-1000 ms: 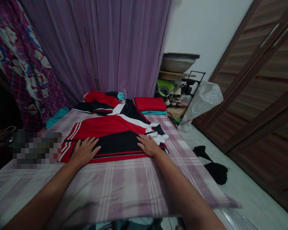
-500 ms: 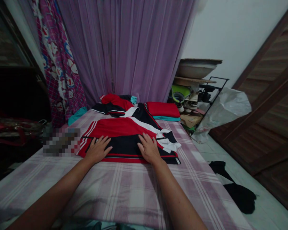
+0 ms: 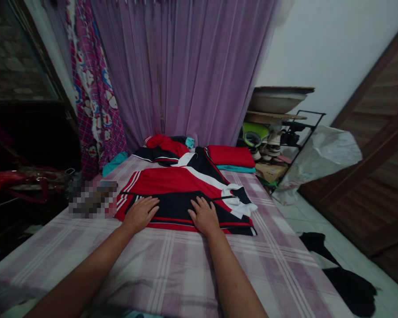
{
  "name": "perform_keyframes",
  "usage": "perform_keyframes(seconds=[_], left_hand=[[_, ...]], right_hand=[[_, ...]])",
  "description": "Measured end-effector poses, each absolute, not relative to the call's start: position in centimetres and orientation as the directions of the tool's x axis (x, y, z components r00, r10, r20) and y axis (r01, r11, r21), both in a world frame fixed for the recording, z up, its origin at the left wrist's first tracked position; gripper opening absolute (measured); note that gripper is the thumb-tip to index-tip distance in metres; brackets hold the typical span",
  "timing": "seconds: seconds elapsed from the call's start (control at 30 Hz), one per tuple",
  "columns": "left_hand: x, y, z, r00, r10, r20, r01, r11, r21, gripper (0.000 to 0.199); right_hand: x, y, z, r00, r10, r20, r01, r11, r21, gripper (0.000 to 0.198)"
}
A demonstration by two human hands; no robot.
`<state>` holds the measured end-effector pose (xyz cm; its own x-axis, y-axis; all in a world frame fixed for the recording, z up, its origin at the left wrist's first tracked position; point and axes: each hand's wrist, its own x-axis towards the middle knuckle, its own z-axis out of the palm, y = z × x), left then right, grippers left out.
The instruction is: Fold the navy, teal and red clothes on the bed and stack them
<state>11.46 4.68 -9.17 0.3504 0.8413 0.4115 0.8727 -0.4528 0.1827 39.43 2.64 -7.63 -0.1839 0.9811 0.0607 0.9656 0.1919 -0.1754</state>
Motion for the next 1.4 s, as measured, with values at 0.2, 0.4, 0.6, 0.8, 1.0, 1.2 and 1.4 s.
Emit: perform_keyframes(seconds=[0.2, 0.4, 0.6, 0.8, 1.0, 1.2, 1.4], left_hand=[[11.0, 5.3, -7.3, 0.429, 0.884, 0.188, 0.870, -0.460, 0.177, 0.056], [10.9, 6.9, -6.8, 0.450, 0.891, 0.059, 0.879, -0.454, 0.144, 0.057], [11.7, 6.6, -6.0, 0.428, 0.901, 0.078, 0.896, -0.434, 0.092, 0.053], [15.2, 4.0, -5.6, 0.255, 0.937, 0.240, 0.956, -0.282, 0.084, 0.052], [16.0, 3.2, -7.4, 0.258, 0.948, 0.187, 0.963, -0.268, 0.027, 0.054], [15.6, 3.3, -7.5, 0.272, 0.939, 0.210, 0.958, -0.285, 0.035, 0.055], [15.8, 3.2, -7.3, 0.270, 0.947, 0.177, 0.959, -0.281, 0.040, 0.056]], right_hand=[[40.0, 2.7, -7.6, -0.130, 0.991, 0.040, 0.976, 0.135, -0.169, 0.056], [40.1, 2.6, -8.0, -0.128, 0.988, 0.091, 0.978, 0.141, -0.153, 0.055], [39.6, 2.3, -7.6, -0.037, 0.998, 0.043, 0.987, 0.044, -0.156, 0.057], [37.3, 2.9, -5.9, -0.184, 0.964, 0.190, 0.962, 0.217, -0.167, 0.055], [36.0, 5.1, -6.1, -0.390, 0.920, 0.031, 0.898, 0.388, -0.207, 0.057], [40.7, 4.7, -7.6, -0.230, 0.971, 0.071, 0.957, 0.239, -0.165, 0.055], [47.0, 2.8, -8.0, -0.334, 0.926, 0.174, 0.913, 0.364, -0.183, 0.048]])
